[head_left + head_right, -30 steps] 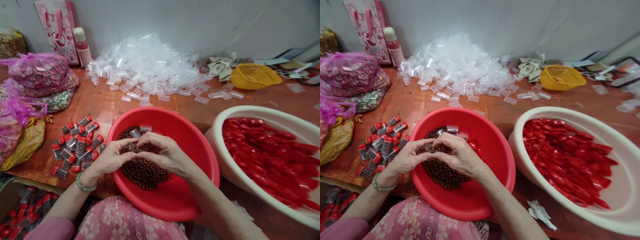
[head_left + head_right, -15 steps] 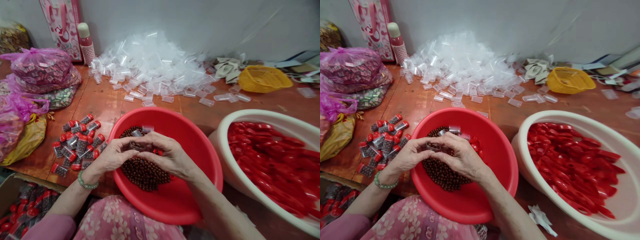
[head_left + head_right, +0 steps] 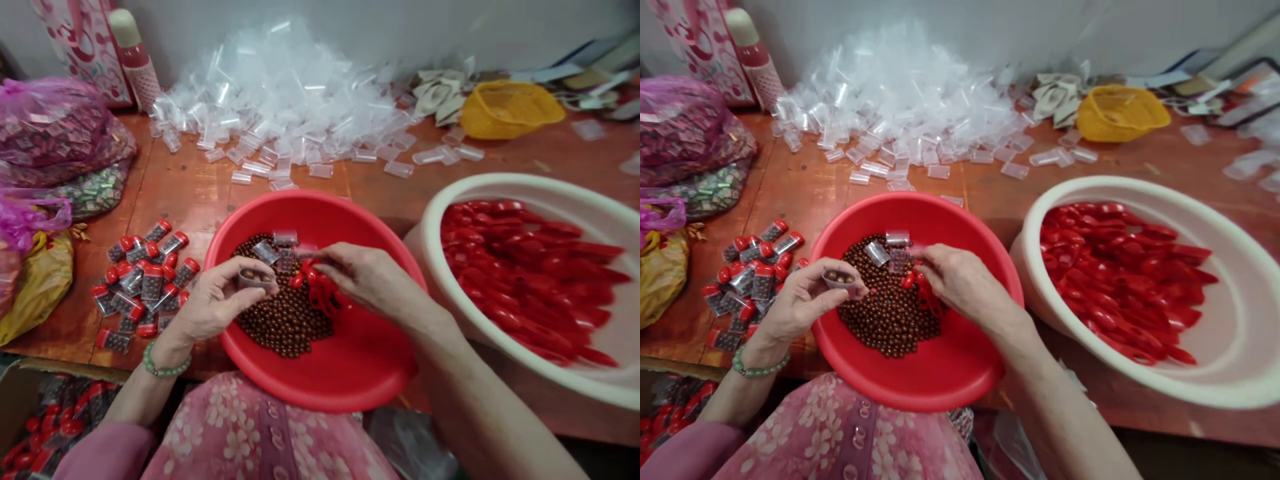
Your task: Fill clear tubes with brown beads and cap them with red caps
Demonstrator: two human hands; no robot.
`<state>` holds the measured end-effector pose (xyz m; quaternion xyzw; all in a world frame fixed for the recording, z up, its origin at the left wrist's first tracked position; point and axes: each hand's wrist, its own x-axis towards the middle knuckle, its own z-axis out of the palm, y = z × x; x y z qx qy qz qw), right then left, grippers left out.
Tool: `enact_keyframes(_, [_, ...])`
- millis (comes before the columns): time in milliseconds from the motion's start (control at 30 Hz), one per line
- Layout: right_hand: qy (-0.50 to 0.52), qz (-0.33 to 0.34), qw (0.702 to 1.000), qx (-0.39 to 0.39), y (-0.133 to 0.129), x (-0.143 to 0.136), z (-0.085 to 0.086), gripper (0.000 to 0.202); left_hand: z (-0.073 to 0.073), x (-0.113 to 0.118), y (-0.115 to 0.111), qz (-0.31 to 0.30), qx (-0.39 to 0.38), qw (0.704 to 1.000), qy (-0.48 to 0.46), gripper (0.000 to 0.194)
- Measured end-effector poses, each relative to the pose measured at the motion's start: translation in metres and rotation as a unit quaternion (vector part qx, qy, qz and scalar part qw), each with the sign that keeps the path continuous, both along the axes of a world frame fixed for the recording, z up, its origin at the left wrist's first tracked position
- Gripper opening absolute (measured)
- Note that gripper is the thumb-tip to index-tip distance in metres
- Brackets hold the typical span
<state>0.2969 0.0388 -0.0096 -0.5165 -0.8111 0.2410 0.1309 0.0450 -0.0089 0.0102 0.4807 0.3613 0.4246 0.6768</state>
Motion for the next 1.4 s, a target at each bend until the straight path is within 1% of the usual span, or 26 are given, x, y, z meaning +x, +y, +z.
enact_keyframes(67, [-0.052, -0.016, 0.998, -0.014, 0.003, 0.012, -0.005, 0.021, 0.0, 0.001, 0.001, 0.009, 0.02, 1.0, 0.007, 0.017])
enact_keyframes(100, [-0.073, -0.008, 0.997, -0.021, 0.003, 0.016, -0.008, 0.02, 0.0, 0.001, 0.002, 0.01, 0.023, 1.0, 0.007, 0.016])
enact_keyframes(167, [-0.116, 0.032, 0.992, -0.034, 0.003, 0.018, -0.011, 0.02, -0.001, 0.004, 0.003, 0.005, 0.024, 1.0, 0.004, 0.016])
enact_keyframes(233, [-0.168, 0.079, 0.982, -0.042, 0.003, 0.013, -0.013, 0.021, 0.0, 0.006, 0.003, -0.004, 0.022, 1.0, 0.003, 0.017])
enact_keyframes(300, [-0.237, 0.112, 0.964, -0.031, 0.002, 0.003, -0.014, 0.024, 0.0, 0.009, 0.003, -0.002, 0.024, 1.0, 0.008, 0.017])
enact_keyframes(400, [-0.308, 0.141, 0.941, -0.004, 0.001, -0.015, -0.019, 0.024, -0.003, 0.011, 0.005, 0.028, 0.018, 0.999, 0.017, 0.016])
enact_keyframes(533, [-0.329, 0.173, 0.928, 0.018, 0.001, -0.032, -0.034, 0.026, -0.011, 0.012, 0.007, 0.042, -0.004, 0.999, -0.005, 0.016])
enact_keyframes(700, [-0.34, 0.216, 0.914, 0.047, 0.001, -0.034, -0.052, 0.027, -0.019, 0.01, 0.01, 0.036, -0.042, 0.996, -0.069, 0.022])
enact_keyframes(800, [-0.345, 0.232, 0.907, 0.067, 0.003, -0.031, -0.056, 0.025, -0.022, 0.008, 0.011, 0.016, -0.054, 0.993, -0.102, 0.027])
enact_keyframes(1033, [-0.369, 0.23, 0.896, 0.094, 0.007, -0.024, -0.065, 0.026, -0.022, 0.005, 0.01, -0.011, -0.072, 0.988, -0.136, 0.03])
enact_keyframes(1100, [-0.367, 0.237, 0.895, 0.094, 0.008, -0.024, -0.066, 0.025, -0.022, 0.004, 0.009, -0.015, -0.075, 0.986, -0.148, 0.031])
enact_keyframes(1167, [-0.357, 0.245, 0.897, 0.095, 0.011, -0.022, -0.063, 0.023, -0.023, 0.004, 0.01, -0.015, -0.079, 0.985, -0.155, 0.031])
enact_keyframes(1300, [-0.329, 0.249, 0.906, 0.096, 0.019, -0.01, -0.047, 0.021, -0.024, 0.004, 0.011, -0.012, -0.089, 0.983, -0.159, 0.032])
enact_keyframes(1333, [-0.309, 0.234, 0.917, 0.096, 0.021, -0.005, -0.042, 0.02, -0.024, 0.003, 0.01, -0.014, -0.089, 0.983, -0.157, 0.033])
enact_keyframes(1367, [-0.267, 0.206, 0.937, 0.093, 0.022, -0.001, -0.036, 0.02, -0.024, 0.003, 0.01, -0.019, -0.088, 0.984, -0.156, 0.034])
enact_keyframes(1400, [-0.198, 0.162, 0.963, 0.085, 0.022, 0.004, -0.031, 0.019, -0.023, 0.003, 0.009, -0.027, -0.087, 0.984, -0.154, 0.035])
